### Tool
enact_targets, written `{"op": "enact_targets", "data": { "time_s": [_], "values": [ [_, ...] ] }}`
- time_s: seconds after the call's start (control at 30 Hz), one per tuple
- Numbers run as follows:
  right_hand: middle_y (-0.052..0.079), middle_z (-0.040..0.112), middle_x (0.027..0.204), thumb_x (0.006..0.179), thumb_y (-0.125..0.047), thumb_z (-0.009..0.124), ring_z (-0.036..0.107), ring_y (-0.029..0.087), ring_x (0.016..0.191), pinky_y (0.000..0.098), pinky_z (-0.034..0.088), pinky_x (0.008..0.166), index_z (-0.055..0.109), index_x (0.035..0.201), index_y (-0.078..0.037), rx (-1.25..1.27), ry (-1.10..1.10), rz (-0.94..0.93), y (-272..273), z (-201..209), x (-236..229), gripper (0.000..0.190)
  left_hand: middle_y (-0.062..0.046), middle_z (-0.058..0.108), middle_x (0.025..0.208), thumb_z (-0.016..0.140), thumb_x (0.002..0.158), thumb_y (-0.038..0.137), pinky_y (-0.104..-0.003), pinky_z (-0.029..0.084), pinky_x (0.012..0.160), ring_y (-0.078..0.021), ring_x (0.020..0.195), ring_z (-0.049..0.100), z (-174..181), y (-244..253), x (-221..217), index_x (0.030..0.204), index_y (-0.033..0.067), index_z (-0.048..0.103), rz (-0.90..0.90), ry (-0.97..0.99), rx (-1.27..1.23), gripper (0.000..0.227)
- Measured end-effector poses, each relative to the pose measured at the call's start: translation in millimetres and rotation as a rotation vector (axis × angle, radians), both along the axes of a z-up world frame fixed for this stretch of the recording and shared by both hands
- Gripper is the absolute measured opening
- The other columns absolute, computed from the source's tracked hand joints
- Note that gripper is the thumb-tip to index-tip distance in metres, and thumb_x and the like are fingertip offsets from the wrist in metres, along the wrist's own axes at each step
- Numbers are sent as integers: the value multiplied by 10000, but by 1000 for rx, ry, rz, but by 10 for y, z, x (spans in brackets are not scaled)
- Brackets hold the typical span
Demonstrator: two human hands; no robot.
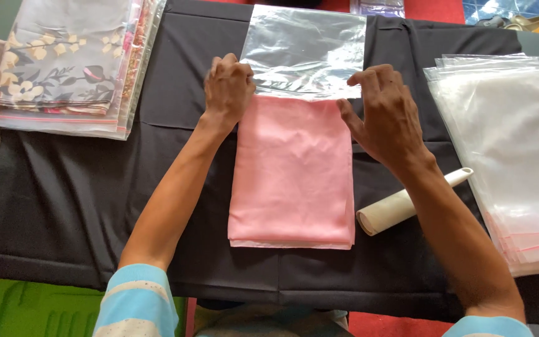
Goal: The person uses a lint roller to clean a folded pink cloth on a black table, then places the cloth into a clear plastic zip-top bag, seals it, and sets it aside with other packaged items.
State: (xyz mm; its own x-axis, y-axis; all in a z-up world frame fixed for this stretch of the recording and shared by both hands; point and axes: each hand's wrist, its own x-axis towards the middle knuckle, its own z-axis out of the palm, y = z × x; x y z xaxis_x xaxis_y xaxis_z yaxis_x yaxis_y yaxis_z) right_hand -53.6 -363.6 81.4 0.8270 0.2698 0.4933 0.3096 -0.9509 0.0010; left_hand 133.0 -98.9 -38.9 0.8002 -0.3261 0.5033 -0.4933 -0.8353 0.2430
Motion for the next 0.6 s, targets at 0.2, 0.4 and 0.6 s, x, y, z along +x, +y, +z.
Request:
{"op": "enact_targets", "data": {
  "time_s": [0.2, 0.4, 0.6],
  "values": [
    [226, 660, 1203, 926, 127, 606, 651, 343, 1017, 423, 613, 779, 624, 1369, 61, -198, 113, 376, 247, -30, 105, 448, -75, 628, 879, 800, 825, 35, -441, 584, 501, -343, 842, 626, 18, -66, -75, 895, 105, 807, -16, 17, -40, 98],
    [320, 485, 1516, 1030, -2, 433, 468, 413, 1426, 484, 399, 1177, 402, 1521, 110, -354, 162, 313, 524, -521, 617, 505, -84, 659, 878, 846, 807, 53, -462, 609, 566, -345, 812, 647, 306, -176, -275, 974, 118, 818, -82, -1, -81, 182],
    [309, 636, 1225, 929, 35, 426, 632, 445, 1069, 472, 496, 975, 458, 1517, 73, -387, 315, 22, 140, -741, 773, 590, -69, 559, 721, 707, 753, -189, -417, 617, 419, -300, 556, 640, 241, 17, -125, 698, 3, 695, -2, -206, 12, 200]
  ]
}}
